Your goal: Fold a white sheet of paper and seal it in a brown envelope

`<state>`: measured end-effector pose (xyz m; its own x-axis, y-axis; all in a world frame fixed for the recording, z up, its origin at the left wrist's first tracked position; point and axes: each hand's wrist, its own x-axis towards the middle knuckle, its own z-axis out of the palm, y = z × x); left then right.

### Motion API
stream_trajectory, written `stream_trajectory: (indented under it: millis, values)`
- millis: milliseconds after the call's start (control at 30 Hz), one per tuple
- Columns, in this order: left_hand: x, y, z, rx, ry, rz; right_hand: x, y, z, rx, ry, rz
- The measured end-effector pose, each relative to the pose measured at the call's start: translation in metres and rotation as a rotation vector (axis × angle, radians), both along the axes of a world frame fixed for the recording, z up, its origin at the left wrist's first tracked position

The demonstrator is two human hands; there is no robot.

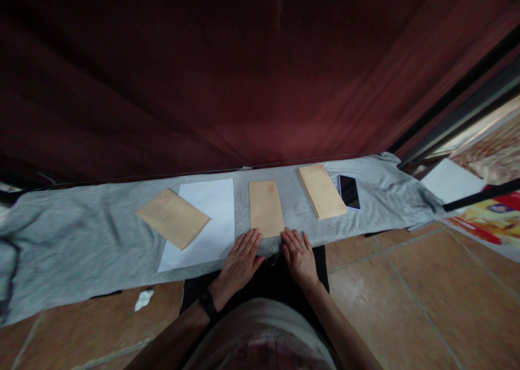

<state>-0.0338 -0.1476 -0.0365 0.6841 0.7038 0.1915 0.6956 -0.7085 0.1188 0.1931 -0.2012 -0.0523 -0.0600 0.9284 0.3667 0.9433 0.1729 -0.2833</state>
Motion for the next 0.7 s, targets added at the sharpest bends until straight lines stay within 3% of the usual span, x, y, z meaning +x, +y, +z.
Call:
stream_trajectory:
  millis: [133,267,367,700]
  values:
    - [0.003,-0.002,0.0,0.014,0.01,0.015,-0.016,0.004,0.005,-0.007,0.009,0.025]
    - [0.003,-0.004,-0.001,0.022,0.022,0.007,-0.044,0.007,0.008,-0.042,0.038,0.168]
    - [0.003,-0.004,-0.002,0.025,0.025,0.006,-0.054,0.007,0.009,-0.056,0.049,0.158]
    - [0.004,-0.005,-0.003,-0.001,-0.015,0.026,-0.024,0.006,0.001,-0.018,0.029,0.023]
